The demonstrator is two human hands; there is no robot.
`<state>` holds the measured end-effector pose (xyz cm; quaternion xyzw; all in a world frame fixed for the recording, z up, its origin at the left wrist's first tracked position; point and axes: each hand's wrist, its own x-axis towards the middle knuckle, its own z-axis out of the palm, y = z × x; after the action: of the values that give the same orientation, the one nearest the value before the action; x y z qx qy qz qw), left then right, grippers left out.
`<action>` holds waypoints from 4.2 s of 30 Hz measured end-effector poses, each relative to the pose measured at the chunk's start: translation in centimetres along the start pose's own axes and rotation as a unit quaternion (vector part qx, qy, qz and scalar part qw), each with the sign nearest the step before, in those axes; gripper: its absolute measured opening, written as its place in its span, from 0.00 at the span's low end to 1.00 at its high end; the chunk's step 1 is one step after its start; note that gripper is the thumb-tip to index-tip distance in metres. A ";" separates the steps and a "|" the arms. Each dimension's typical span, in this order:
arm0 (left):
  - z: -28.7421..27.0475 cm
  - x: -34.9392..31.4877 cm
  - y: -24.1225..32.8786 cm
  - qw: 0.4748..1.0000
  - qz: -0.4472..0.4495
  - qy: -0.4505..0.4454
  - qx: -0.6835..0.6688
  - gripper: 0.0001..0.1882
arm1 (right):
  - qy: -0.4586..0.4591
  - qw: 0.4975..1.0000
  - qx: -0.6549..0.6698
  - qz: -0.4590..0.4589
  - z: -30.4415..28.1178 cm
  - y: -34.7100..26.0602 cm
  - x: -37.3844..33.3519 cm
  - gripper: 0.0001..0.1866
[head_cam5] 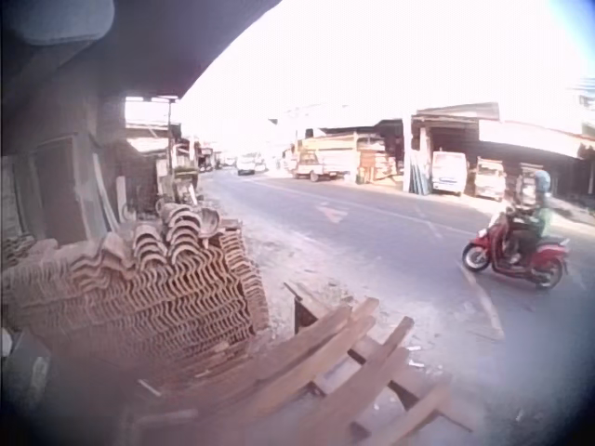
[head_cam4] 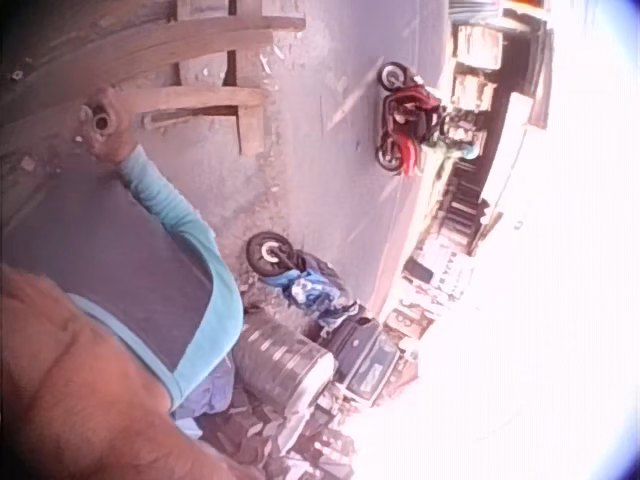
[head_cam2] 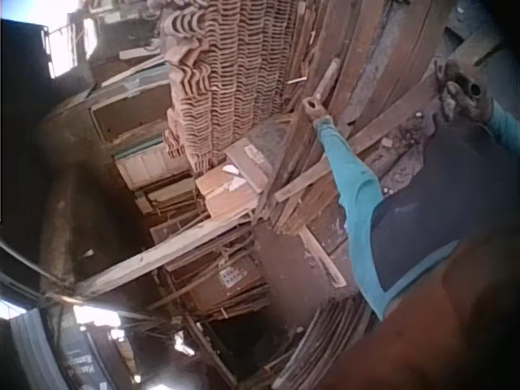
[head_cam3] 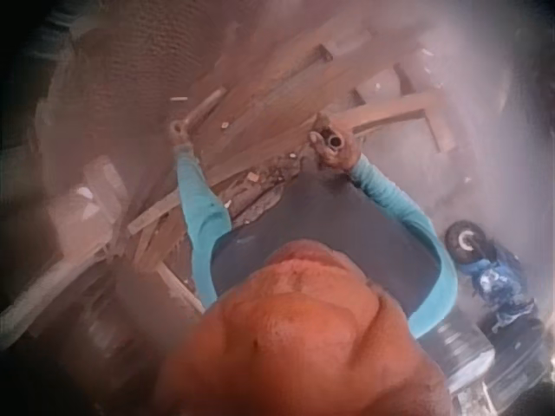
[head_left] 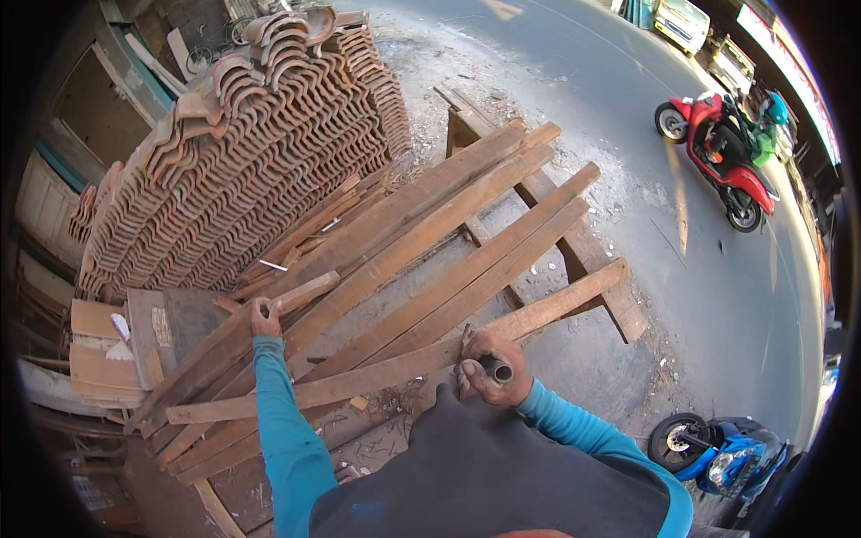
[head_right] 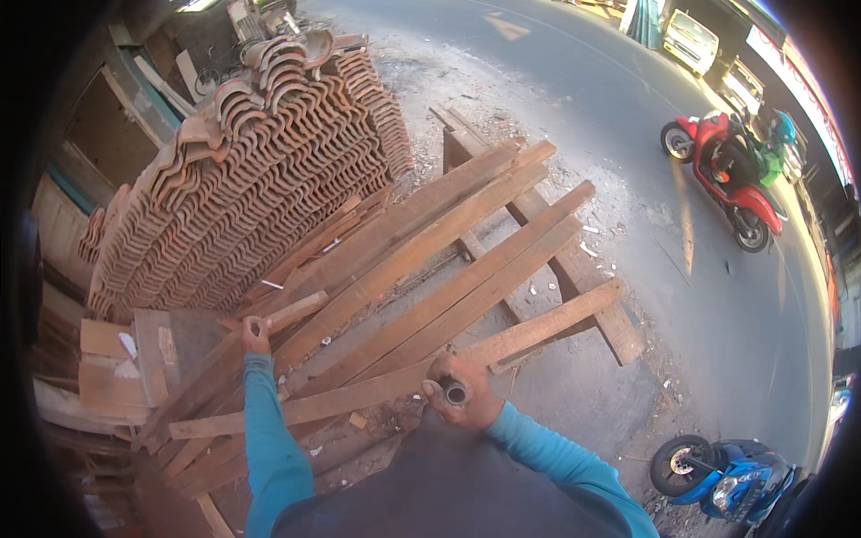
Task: The person uses a hammer to drive nails into wooden planks to assemble a frame, moving and positioning different pieces of wood by hand.
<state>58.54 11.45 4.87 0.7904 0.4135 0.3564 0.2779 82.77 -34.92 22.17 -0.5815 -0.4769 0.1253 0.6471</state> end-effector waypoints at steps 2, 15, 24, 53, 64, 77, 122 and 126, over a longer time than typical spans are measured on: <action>-0.9 1.2 3.2 0.997 0.041 0.064 -0.012 0.13 | -0.026 1.000 -0.012 0.003 -0.5 0.1 1.9 0.05; -21.5 -18.5 -2.1 0.912 -0.306 0.236 -0.138 0.22 | 0.077 0.986 0.131 0.068 -1.2 2.4 3.8 0.18; -9.3 -22.4 -0.4 0.857 -0.515 -0.002 -0.026 0.55 | -0.149 0.951 -0.080 0.259 -2.1 1.8 3.7 0.10; 1.7 -33.0 14.1 0.881 -0.451 -0.117 -0.078 0.35 | -0.338 0.881 -0.093 0.317 -5.0 5.5 3.2 0.14; -10.3 -44.0 13.5 0.841 -0.450 -0.254 -0.165 0.32 | -0.293 0.905 0.050 0.303 1.4 -1.9 5.4 0.16; -21.2 -40.2 5.0 0.797 -0.516 -0.204 -0.240 0.26 | -0.231 0.959 0.090 0.139 18.1 -1.6 4.4 0.27; -20.8 -28.5 -7.0 0.909 -0.414 0.051 0.014 0.19 | -0.489 0.801 -0.146 -0.314 81.0 -6.3 1.5 0.28; -20.4 -29.1 -6.7 0.893 -0.446 0.050 0.031 0.19 | -0.600 0.786 -0.145 -0.036 77.6 -12.2 0.2 0.28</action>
<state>27.50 -7.04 2.33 0.5122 0.7469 0.2205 0.3620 18.90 10.79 22.68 -0.4588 -0.8019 0.3551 0.1426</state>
